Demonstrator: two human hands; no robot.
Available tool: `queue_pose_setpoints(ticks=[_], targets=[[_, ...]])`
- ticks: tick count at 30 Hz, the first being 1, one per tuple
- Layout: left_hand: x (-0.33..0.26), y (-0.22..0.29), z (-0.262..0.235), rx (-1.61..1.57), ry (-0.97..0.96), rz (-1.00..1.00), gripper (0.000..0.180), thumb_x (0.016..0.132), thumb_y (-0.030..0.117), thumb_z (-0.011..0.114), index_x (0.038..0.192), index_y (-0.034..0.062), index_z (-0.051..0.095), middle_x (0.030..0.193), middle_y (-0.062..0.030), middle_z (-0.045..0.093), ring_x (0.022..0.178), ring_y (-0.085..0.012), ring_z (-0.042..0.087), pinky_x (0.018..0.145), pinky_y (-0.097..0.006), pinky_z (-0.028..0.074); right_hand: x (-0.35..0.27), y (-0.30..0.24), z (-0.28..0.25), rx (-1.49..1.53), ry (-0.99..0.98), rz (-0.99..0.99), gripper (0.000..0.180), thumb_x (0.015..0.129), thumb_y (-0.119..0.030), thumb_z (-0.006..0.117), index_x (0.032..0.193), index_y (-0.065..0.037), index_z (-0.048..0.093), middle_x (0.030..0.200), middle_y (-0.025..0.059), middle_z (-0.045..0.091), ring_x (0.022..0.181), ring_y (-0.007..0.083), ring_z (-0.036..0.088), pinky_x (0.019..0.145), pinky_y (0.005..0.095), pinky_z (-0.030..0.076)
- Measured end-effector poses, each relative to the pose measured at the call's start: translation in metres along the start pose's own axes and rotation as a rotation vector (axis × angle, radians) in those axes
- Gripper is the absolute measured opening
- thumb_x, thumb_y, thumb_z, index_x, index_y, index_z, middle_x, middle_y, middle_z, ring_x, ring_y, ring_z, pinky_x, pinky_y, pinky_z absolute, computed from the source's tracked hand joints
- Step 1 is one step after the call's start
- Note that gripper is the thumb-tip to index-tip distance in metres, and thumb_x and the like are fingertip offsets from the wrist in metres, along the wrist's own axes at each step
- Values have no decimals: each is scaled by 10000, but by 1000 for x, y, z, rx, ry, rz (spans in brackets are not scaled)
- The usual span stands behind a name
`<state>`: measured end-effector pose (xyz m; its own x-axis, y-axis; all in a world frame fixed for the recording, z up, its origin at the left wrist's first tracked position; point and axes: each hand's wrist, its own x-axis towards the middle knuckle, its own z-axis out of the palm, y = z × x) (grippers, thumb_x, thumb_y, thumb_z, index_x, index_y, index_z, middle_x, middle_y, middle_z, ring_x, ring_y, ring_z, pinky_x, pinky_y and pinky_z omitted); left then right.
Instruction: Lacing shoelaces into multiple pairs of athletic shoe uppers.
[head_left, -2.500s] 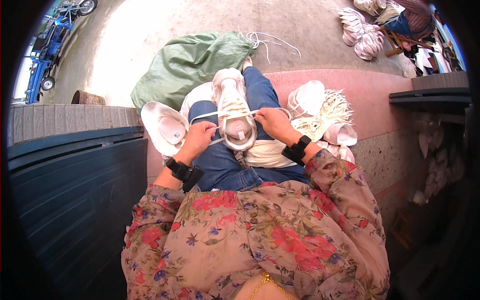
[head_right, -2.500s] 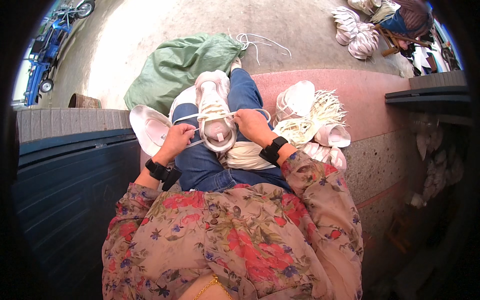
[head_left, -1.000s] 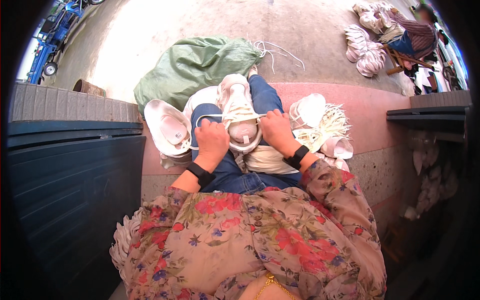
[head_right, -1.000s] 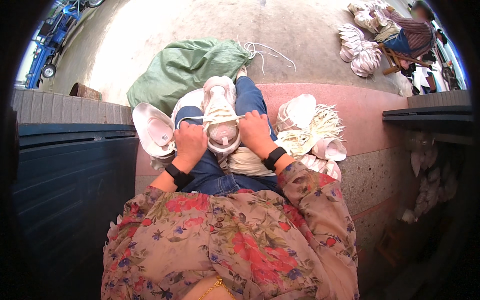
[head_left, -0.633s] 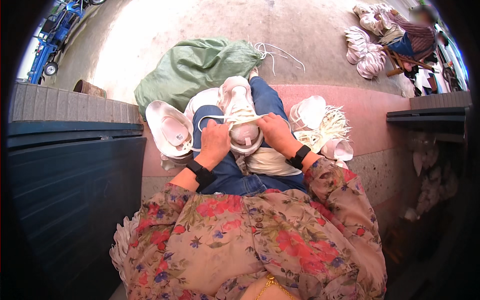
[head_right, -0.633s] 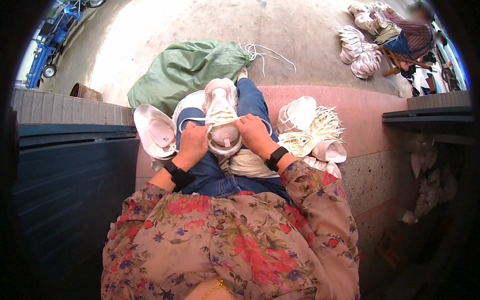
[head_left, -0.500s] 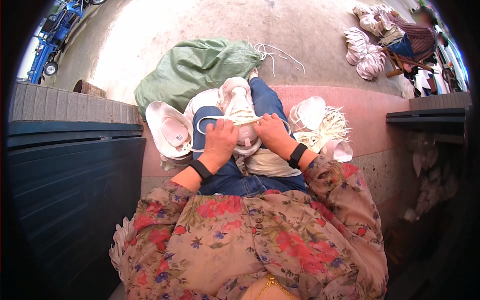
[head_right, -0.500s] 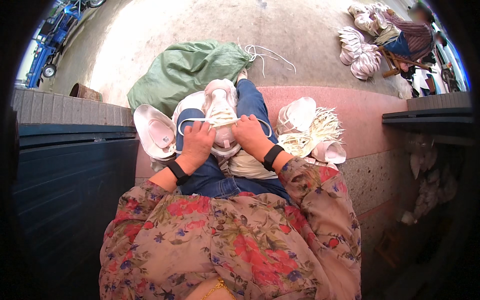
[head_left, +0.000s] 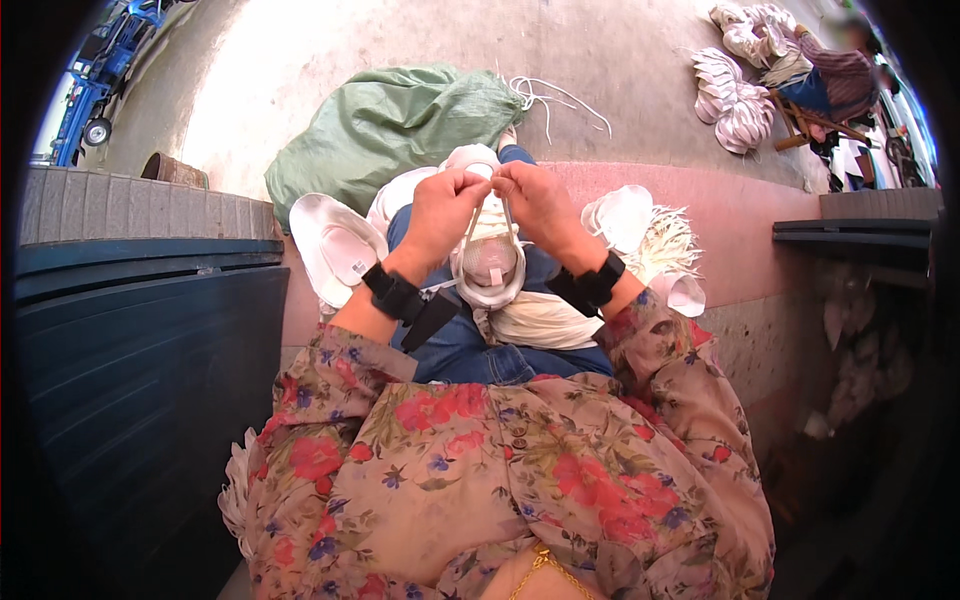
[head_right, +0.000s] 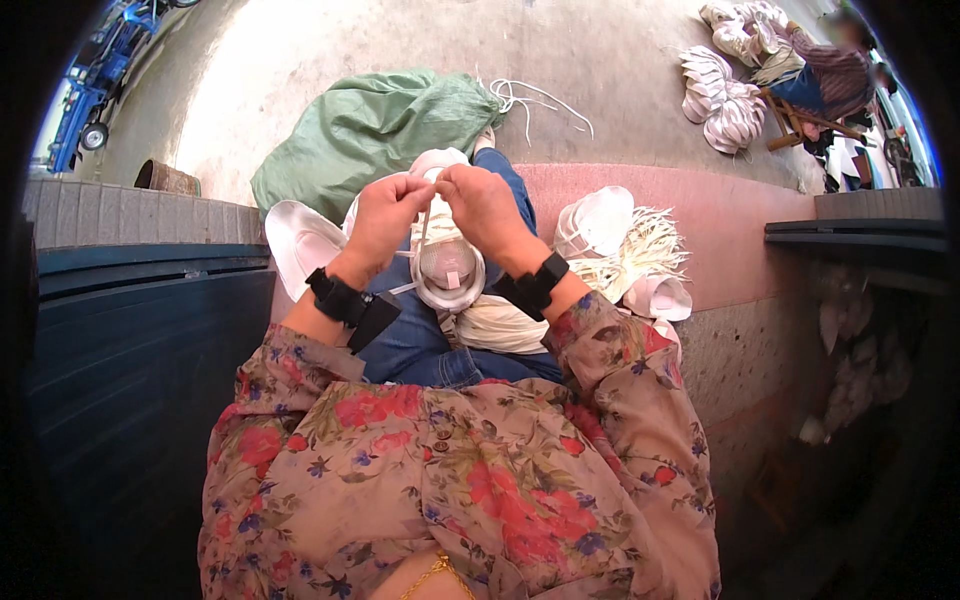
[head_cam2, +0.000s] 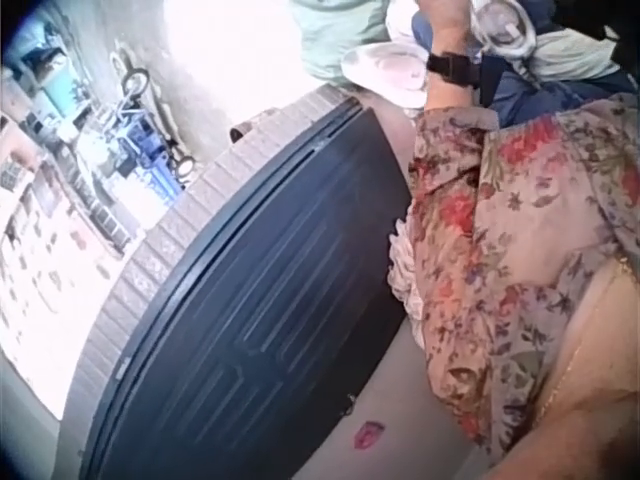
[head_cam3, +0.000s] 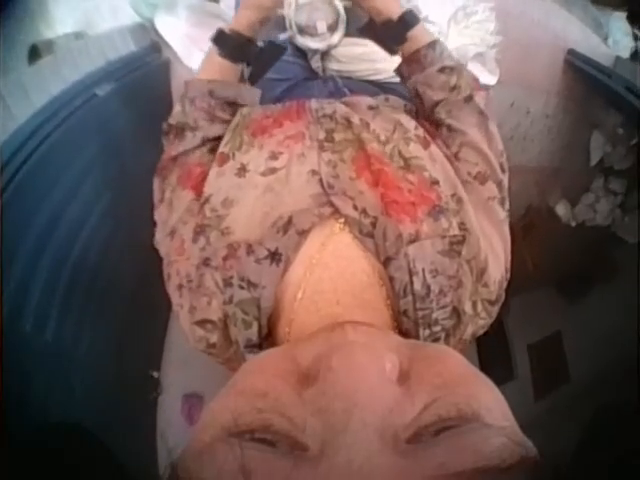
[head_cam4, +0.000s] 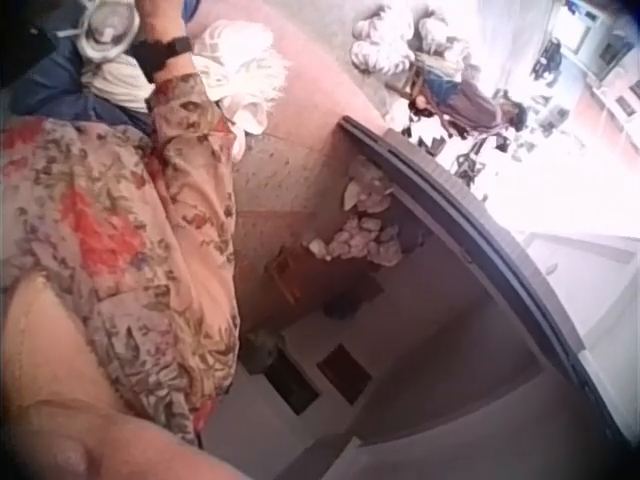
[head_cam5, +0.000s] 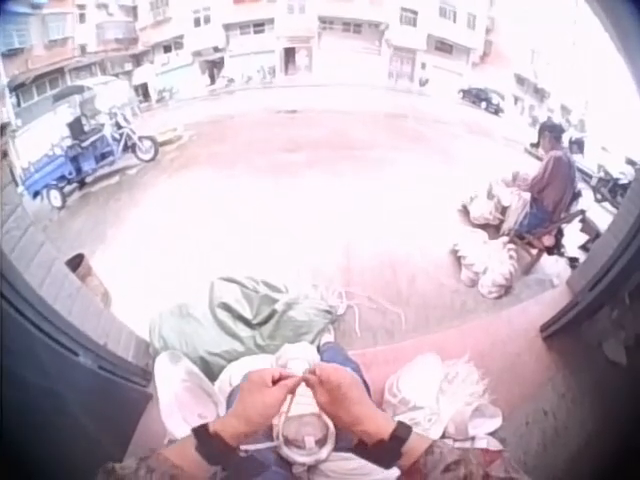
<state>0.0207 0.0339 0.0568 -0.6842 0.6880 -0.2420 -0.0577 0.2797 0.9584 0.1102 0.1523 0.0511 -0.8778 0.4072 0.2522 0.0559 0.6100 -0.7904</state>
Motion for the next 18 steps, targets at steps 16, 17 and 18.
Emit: queue_pose_setpoints(ticks=[16,17,18], targets=[[-14,-168,-210,1180,602,-211,500,693,301,657,1094,48,500,1078,-205,496,997,-399,450,839,-448,386,-77,42,-71,-30,-415,203,101,717,-71,589,803,-42,634,756,116,593,732,259,563,664,336,447],[-24,-162,-202,1128,624,-278,543,697,321,663,1127,51,470,1070,-214,494,1016,-407,433,856,-447,379,-89,45,-74,-88,-498,136,113,704,-66,597,806,-59,644,754,101,587,751,257,553,677,339,446],[-29,-163,-201,1128,629,-278,540,700,316,660,1126,52,460,1061,-214,502,999,-399,451,843,-440,388,-100,45,-73,-130,-537,122,123,687,-61,603,800,-73,651,754,87,575,773,251,542,690,339,444]])
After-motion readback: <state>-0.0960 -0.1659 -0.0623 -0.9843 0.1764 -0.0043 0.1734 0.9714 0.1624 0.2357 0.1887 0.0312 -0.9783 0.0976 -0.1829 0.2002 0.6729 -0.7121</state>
